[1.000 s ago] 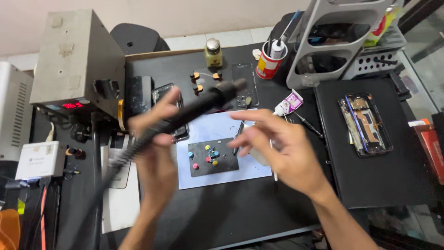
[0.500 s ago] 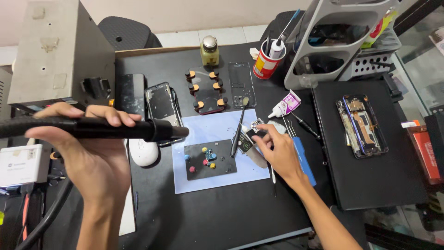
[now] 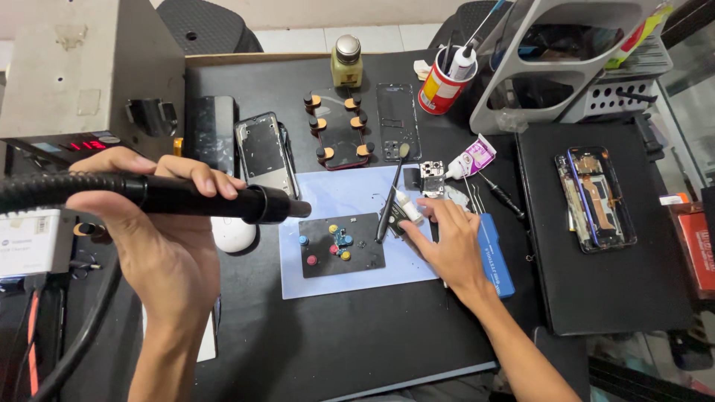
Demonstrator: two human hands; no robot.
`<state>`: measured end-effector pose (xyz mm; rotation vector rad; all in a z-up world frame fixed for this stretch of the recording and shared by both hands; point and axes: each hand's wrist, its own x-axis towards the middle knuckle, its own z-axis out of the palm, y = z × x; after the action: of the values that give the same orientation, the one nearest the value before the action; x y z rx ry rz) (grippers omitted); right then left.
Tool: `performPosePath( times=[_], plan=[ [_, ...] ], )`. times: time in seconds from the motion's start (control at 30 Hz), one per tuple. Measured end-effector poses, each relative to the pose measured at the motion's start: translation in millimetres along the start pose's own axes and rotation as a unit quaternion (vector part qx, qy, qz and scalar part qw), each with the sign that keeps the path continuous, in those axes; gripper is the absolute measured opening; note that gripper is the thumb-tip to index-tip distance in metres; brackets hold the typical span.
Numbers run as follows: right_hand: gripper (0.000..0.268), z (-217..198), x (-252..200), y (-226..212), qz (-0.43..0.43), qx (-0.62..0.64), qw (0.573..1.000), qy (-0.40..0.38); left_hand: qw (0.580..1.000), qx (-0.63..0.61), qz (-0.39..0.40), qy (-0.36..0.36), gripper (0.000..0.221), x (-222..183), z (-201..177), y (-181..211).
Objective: The person disassembles a mobile phone by removing the back cover and disconnecting internal components, then uses a heat gun and tweezers to work on small components on a circuit board.
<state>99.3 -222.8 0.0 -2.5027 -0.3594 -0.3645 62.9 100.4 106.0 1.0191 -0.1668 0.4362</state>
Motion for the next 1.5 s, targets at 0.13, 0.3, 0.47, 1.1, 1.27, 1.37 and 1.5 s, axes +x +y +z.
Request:
performPosePath(
  times=[0.13,0.3,0.47,1.1,1.27,1.37,1.5],
  plan=[
    [0.036,4,1,-1,0.015,-0.005,1.0,-0.006,1.0,0.008,-0.002,-0.01,0.052,1,4,1],
    [0.028,-1,-6,2,0.002,0.02,0.999,0.049,1.0,0.006,0.005,-0.012,0.05,-2,-1,5],
    [0.029,8,-12,-7,0.185,0.381,0.902,-0.084,0.999,0.018,0.042,-0.01,0.051,7,-12,16],
    [0.02,63,-34,-34,0.014,0.307,0.949,-0.064,0.997,0.007,0.062,0.046,0.051,13,-37,30],
    [0.019,65,-36,-32,0.007,0.329,0.943,-0.052,0.997,0.005,0.06,0.052,0.05,8,-40,31],
    [0.019,65,-35,-32,0.006,0.333,0.941,-0.055,0.997,0.005,0.06,0.05,0.05,9,-40,32],
    [0.018,64,-34,-32,0.002,0.312,0.949,-0.053,0.997,0.004,0.062,0.047,0.05,12,-38,32]
  ],
)
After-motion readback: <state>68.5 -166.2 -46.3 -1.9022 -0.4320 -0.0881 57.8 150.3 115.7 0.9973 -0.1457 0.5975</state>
